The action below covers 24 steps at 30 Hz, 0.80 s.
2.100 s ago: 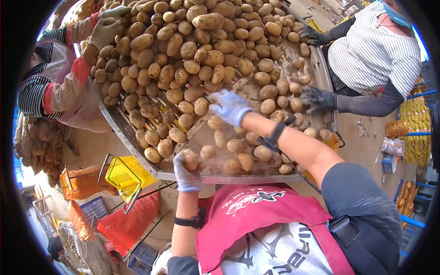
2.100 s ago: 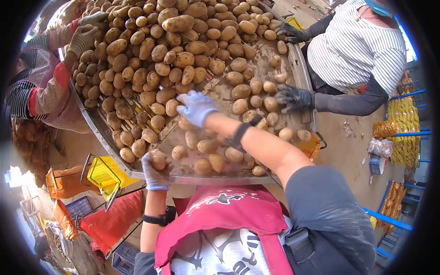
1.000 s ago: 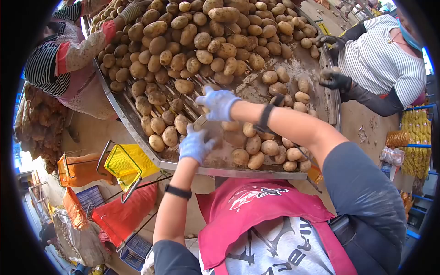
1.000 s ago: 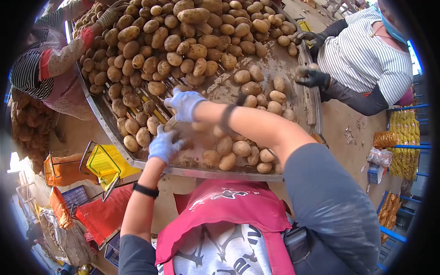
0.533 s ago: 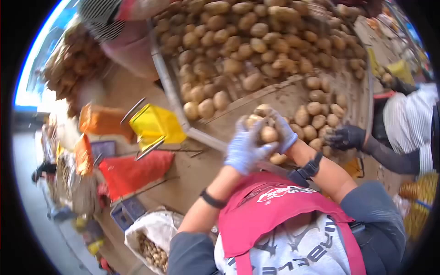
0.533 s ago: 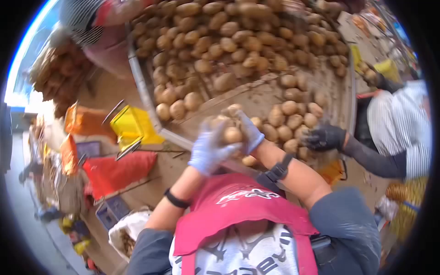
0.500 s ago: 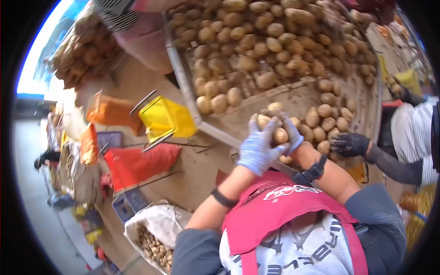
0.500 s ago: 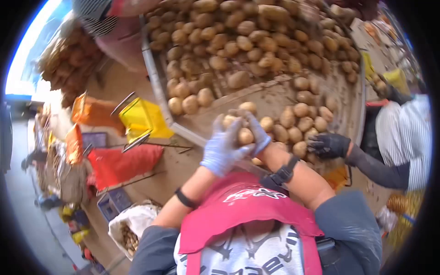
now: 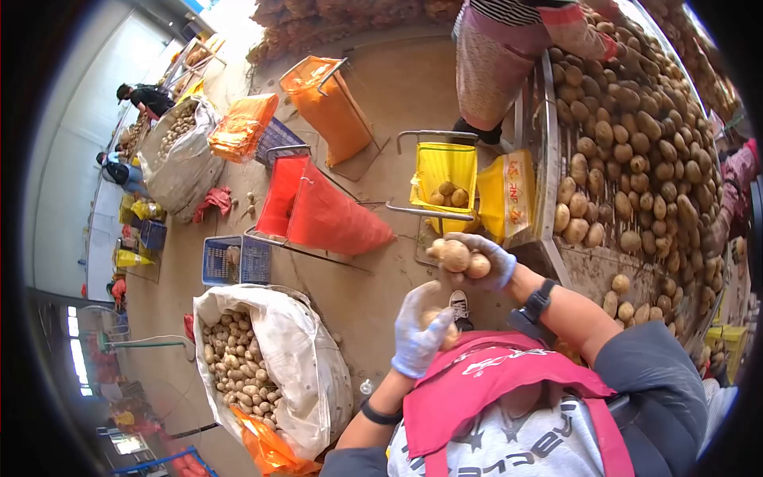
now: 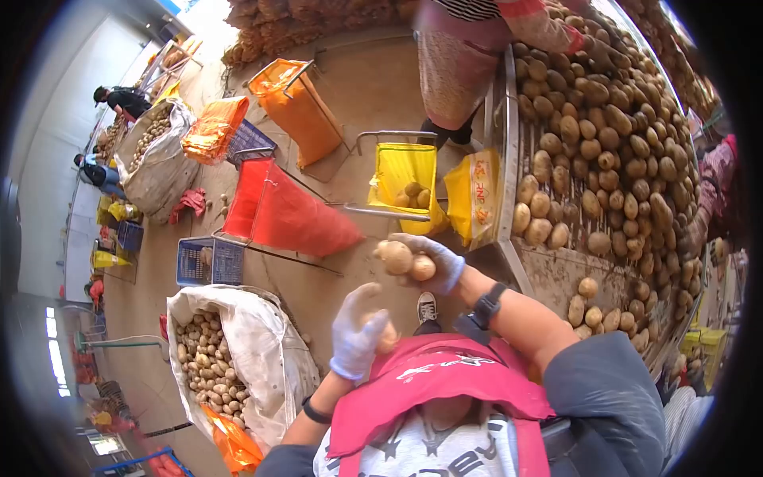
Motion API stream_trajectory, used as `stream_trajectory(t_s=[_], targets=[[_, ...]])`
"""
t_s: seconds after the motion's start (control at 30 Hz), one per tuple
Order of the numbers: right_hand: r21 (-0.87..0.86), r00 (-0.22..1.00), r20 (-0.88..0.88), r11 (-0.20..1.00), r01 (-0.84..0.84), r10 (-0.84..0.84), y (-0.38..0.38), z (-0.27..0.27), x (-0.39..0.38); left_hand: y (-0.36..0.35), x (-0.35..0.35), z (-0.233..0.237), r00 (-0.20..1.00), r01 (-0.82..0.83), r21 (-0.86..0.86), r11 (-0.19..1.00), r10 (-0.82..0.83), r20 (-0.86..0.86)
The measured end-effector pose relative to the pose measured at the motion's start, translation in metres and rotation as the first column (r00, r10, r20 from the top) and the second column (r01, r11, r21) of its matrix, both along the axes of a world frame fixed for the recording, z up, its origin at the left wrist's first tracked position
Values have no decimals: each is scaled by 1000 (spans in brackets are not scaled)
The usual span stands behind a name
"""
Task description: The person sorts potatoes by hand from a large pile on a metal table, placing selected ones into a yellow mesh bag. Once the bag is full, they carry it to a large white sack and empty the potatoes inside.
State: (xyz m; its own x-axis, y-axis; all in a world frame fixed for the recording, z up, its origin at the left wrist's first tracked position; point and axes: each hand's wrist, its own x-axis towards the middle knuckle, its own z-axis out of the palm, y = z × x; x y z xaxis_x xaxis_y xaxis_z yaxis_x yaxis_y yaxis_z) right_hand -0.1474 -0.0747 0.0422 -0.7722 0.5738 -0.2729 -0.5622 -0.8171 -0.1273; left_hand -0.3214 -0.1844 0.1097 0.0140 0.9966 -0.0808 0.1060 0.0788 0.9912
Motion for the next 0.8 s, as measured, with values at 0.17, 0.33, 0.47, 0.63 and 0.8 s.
stream_trajectory(t_s=[0.17,0.33,0.47,0.63,0.8], targets=[[72,975,145,981,-181,169,122,6,-212,-36,-105,-32,634,-357,-485,798,588,502],[536,471,807,778,-328,-357,178,30,-290,-8,-135,-39,139,-209,-629,749,660,738],[778,748,599,429,-460,-284,112,27,-177,39,-137,-39,52,118,-527,842,525,850],[749,589,648,266,-606,-483,36,54,-91,103,-57,-44,436,177,-637,750,521,734],[737,168,591,443,-511,-789,39,-37,-37,113,38,-74,906,62,-278,958,63,419]])
